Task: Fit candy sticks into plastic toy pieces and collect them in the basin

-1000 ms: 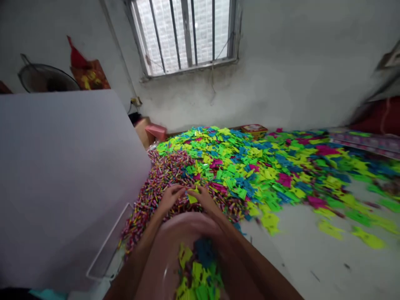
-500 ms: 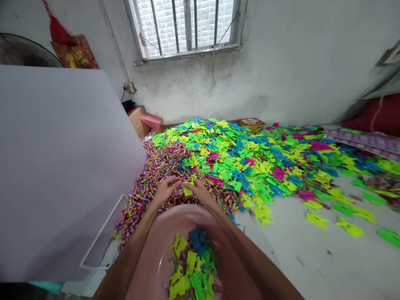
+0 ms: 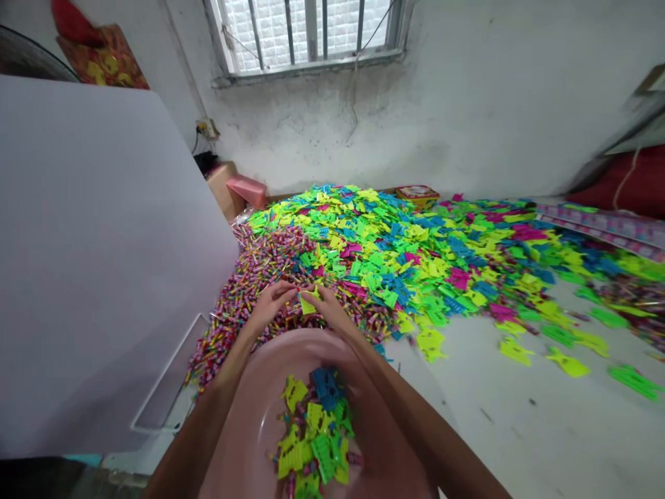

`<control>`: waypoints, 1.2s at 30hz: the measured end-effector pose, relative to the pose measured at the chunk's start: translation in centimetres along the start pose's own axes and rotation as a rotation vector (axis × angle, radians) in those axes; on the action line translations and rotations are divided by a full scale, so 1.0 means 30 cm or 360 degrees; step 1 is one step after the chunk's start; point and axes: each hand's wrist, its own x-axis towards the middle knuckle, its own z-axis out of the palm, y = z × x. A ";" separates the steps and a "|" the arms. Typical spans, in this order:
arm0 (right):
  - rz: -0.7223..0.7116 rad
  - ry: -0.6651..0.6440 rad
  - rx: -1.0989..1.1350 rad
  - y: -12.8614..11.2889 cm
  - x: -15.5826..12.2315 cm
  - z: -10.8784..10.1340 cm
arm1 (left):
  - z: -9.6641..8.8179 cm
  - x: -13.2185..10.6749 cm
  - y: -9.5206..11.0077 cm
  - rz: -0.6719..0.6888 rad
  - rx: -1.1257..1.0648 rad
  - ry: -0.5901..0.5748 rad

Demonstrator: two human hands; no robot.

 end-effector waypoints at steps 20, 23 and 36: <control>0.0035 0.0031 0.0014 0.003 -0.002 0.003 | 0.014 -0.006 0.016 0.0196 0.0150 0.0156; 0.0031 0.0038 0.0010 0.001 -0.002 0.004 | 0.012 -0.005 0.011 0.0196 0.0165 0.0131; 0.0038 0.0047 0.0058 0.004 0.001 0.003 | 0.014 -0.001 0.006 0.0138 0.0136 0.0122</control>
